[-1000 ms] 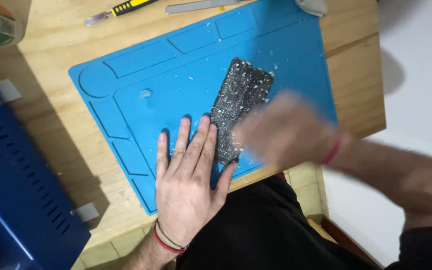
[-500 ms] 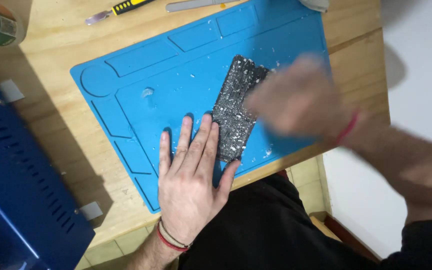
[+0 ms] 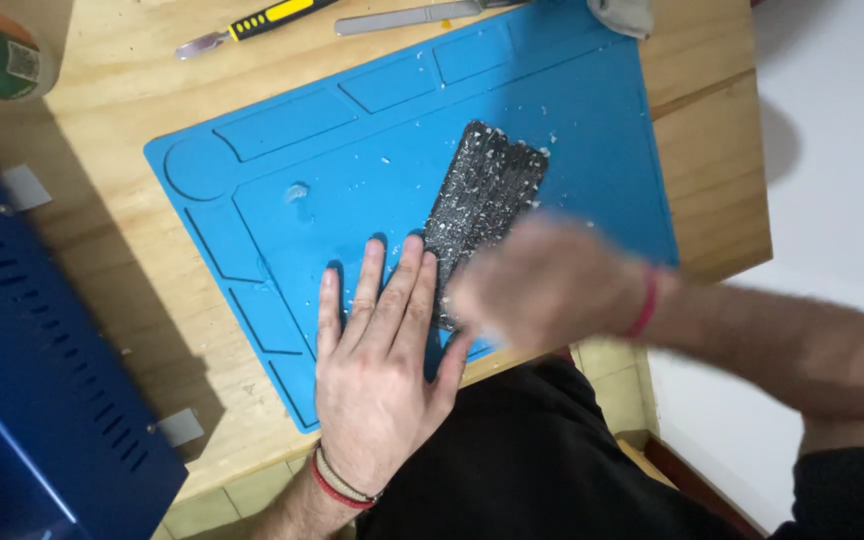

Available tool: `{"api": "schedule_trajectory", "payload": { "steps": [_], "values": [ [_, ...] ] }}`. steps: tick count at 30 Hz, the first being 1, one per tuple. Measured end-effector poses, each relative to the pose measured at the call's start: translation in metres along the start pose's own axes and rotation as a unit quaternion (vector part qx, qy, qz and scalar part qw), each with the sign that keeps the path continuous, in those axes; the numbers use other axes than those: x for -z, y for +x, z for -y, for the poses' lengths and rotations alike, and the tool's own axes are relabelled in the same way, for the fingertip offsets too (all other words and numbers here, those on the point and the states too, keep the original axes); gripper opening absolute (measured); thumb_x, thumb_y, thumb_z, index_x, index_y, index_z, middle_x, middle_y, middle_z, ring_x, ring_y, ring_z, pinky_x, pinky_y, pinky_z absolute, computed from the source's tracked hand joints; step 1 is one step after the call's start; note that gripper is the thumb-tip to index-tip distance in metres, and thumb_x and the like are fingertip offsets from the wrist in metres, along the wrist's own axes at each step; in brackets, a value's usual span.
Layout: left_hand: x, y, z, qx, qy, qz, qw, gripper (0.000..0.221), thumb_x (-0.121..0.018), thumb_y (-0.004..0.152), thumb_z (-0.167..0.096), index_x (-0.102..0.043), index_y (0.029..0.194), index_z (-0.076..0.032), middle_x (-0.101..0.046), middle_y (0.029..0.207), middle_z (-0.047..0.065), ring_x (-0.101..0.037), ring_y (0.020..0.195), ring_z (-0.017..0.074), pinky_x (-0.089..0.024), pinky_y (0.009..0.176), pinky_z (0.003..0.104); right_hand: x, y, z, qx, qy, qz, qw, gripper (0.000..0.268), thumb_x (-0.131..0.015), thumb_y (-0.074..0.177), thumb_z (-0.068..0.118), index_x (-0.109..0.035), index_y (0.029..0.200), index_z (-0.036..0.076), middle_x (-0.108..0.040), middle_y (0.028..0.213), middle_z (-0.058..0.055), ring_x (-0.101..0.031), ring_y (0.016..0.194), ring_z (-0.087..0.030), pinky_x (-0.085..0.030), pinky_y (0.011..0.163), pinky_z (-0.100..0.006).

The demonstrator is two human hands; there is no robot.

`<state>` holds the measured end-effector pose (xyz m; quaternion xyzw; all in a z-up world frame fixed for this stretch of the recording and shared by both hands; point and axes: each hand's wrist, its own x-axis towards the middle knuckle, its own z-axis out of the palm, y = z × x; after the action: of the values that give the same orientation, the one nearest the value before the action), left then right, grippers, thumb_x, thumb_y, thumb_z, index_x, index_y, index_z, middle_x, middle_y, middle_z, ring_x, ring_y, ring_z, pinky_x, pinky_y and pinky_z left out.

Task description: Scraping adhesive residue from a mobile phone component using a scraper tool

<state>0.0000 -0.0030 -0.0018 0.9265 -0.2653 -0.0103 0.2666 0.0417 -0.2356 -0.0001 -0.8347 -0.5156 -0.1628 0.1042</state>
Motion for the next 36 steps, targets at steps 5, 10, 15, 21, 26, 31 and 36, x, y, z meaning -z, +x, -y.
{"api": "schedule_trajectory", "payload": {
  "steps": [5,10,15,21,26,31,36],
  "values": [
    [0.002,0.0,0.0,0.002,-0.004,-0.005,1.0,0.066,-0.071,0.108,-0.048,-0.063,0.157,-0.005,-0.059,0.166,0.009,-0.051,0.158,0.0348,-0.034,0.132,0.061,0.018,-0.018,-0.049,-0.048,-0.12,0.03,0.991,0.022,-0.059,0.119,0.016,-0.073,0.102,0.021,-0.068,0.094,0.006,-0.059,0.088,-0.019,-0.038,0.079,-0.038],
    [0.001,0.0,-0.001,-0.001,-0.002,-0.012,1.0,0.067,-0.072,0.108,-0.049,-0.062,0.157,-0.005,-0.059,0.166,0.009,-0.05,0.159,0.0341,-0.034,0.133,0.06,0.006,0.007,-0.008,-0.044,0.032,0.014,0.998,0.029,-0.039,0.11,0.008,-0.059,0.09,0.015,-0.044,0.075,0.001,-0.041,0.061,-0.019,-0.031,0.05,-0.039],
    [0.003,0.001,0.0,0.003,-0.004,-0.009,1.0,0.066,-0.07,0.109,-0.049,-0.063,0.157,-0.005,-0.059,0.166,0.009,-0.05,0.159,0.0328,-0.032,0.133,0.059,0.017,-0.022,-0.062,-0.085,-0.248,0.048,0.964,0.025,-0.071,0.117,0.013,-0.075,0.103,0.034,-0.071,0.097,0.013,-0.065,0.103,-0.018,-0.042,0.097,-0.041],
    [0.006,-0.002,0.001,0.014,-0.049,0.015,0.999,0.063,-0.051,0.112,-0.047,-0.059,0.158,-0.004,-0.053,0.171,0.011,-0.047,0.162,0.0348,-0.027,0.135,0.061,-0.005,0.01,0.013,0.037,-0.057,-0.027,0.997,0.038,-0.043,0.114,0.01,-0.068,0.087,0.02,-0.068,0.101,0.002,-0.06,0.091,-0.012,-0.035,0.079,-0.031],
    [0.003,-0.005,-0.004,0.05,-0.075,-0.022,0.996,0.068,-0.072,0.106,-0.048,-0.058,0.148,0.004,-0.065,0.159,0.007,-0.054,0.156,0.0303,-0.035,0.133,0.059,0.019,-0.003,-0.045,-0.058,-0.161,0.037,0.984,0.028,-0.058,0.109,0.0,-0.067,0.091,0.019,-0.052,0.082,-0.001,-0.052,0.077,-0.024,-0.035,0.068,-0.042],
    [0.001,-0.005,-0.001,0.04,-0.107,-0.017,0.993,0.064,-0.051,0.112,-0.047,-0.056,0.149,0.004,-0.063,0.162,0.012,-0.053,0.157,0.0359,-0.03,0.134,0.065,0.005,0.021,-0.002,0.017,-0.048,-0.022,0.998,0.036,-0.045,0.114,0.009,-0.071,0.089,0.015,-0.054,0.084,0.007,-0.056,0.083,-0.009,-0.038,0.075,-0.029],
    [0.001,-0.004,-0.003,0.06,-0.053,-0.031,0.996,0.076,-0.077,0.102,-0.052,-0.059,0.152,0.003,-0.069,0.156,0.005,-0.058,0.152,0.0259,-0.036,0.132,0.057,0.014,-0.012,-0.061,-0.085,-0.27,0.031,0.959,0.029,-0.062,0.121,0.013,-0.073,0.097,0.027,-0.064,0.09,0.009,-0.062,0.104,-0.02,-0.038,0.105,-0.04]
  ]
}}
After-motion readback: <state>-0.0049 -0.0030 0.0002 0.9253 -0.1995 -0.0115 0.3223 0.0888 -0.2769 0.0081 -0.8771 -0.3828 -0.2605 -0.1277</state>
